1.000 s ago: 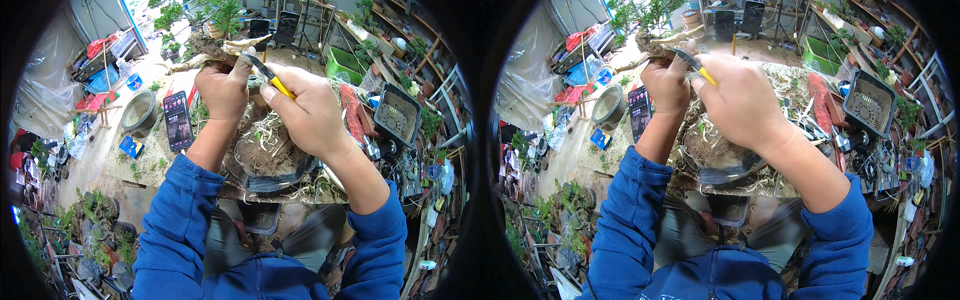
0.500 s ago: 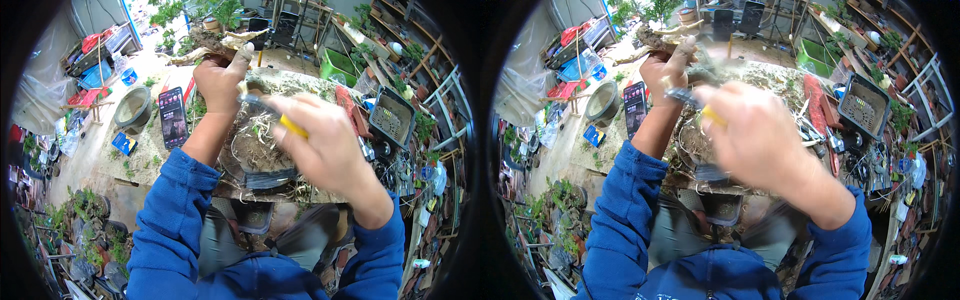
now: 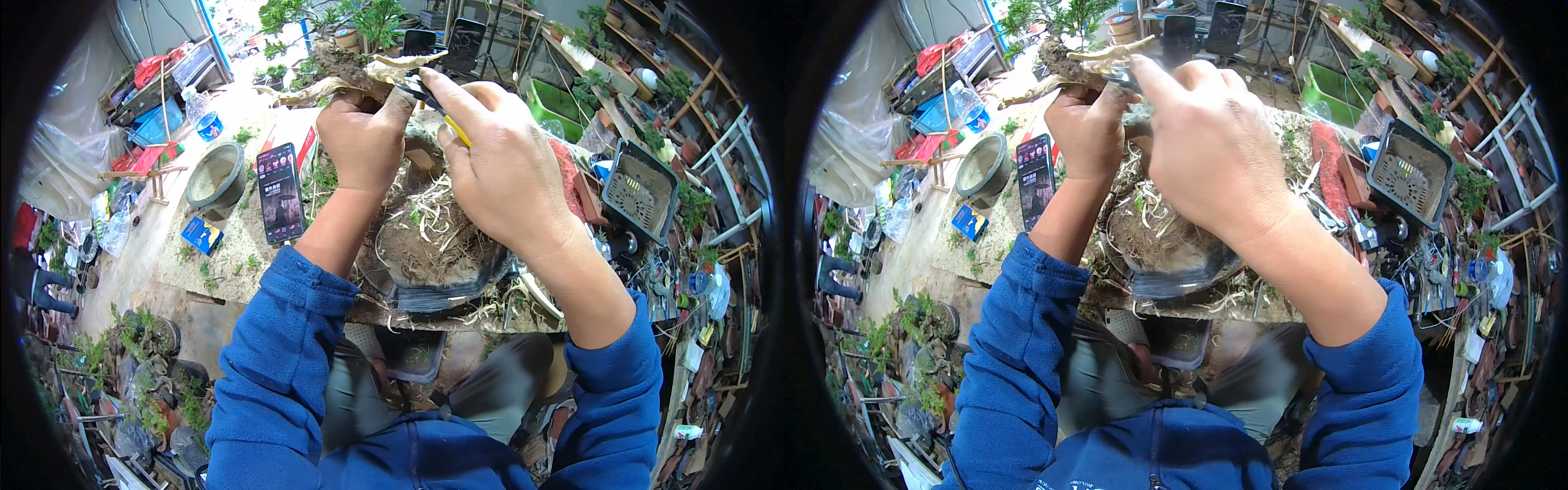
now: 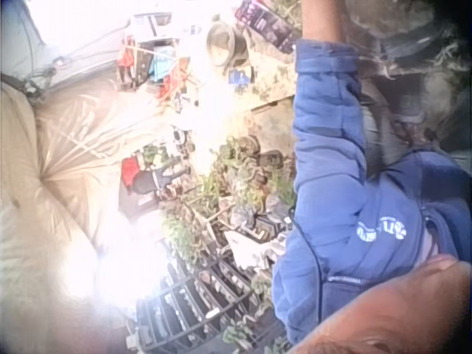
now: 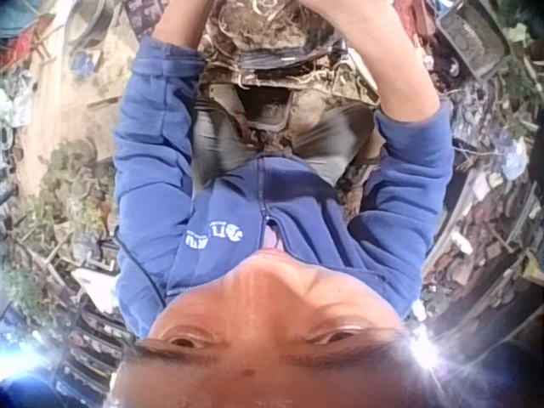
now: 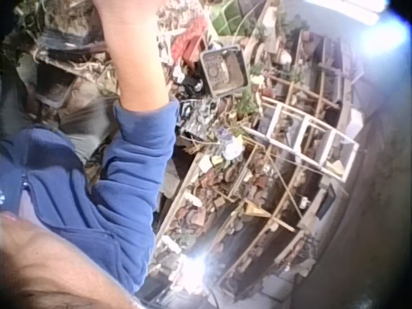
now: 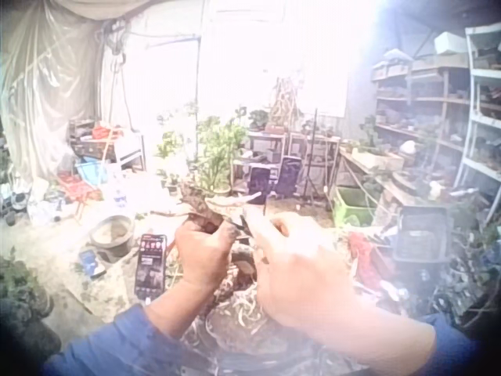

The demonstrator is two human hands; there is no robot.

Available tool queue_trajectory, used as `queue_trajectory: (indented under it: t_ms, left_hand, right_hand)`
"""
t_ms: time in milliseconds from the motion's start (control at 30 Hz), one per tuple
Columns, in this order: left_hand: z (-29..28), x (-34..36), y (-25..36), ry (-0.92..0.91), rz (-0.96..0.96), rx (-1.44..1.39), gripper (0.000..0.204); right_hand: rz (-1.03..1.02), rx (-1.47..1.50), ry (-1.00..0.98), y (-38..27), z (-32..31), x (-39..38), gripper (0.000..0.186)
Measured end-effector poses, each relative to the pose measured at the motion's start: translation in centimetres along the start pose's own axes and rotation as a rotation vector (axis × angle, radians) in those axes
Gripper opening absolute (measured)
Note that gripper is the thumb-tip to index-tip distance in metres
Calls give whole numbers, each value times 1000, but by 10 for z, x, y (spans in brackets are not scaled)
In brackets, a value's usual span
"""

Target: The person trims and shapes a small bonsai tree using pliers and a knife. They repeatedly cut small branches and scrape bark from the trunk, rotating the plant to access different sides. The work is performed on a cluttered table in a workshop filled with other potted plants and tools.

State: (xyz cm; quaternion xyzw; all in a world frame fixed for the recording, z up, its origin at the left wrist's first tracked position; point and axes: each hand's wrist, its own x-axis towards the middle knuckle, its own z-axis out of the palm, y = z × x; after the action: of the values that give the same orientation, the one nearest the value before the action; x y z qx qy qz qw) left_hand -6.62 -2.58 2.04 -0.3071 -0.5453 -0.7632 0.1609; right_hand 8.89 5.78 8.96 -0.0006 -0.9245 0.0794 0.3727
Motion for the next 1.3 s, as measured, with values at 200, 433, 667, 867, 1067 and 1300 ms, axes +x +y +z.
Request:
queue_trajectory:
  t_ms: [200,433,667,867,1067,1300]
  left_hand:
    - [1,-1,1,4,6,-33,21]
    - [-1,-1,7,-22,21,71,18]
    - [4,0,8,-26,-71,-44,17]
    - [1,-6,12,-3,-94,-130,22]
    - [2,3,7,-49,-79,-106,26]
    - [7,7,4,-66,-136,-200,27]
  right_hand:
    - [27,-17,33,-2,10,0,47]
    - [107,145,29,3,12,-4,48]
    - [298,452,-25,22,34,10,44]
    - [620,626,-23,54,34,26,46]
    - [357,290,-186,75,28,11,53]
    - [221,60,-216,50,10,5,53]
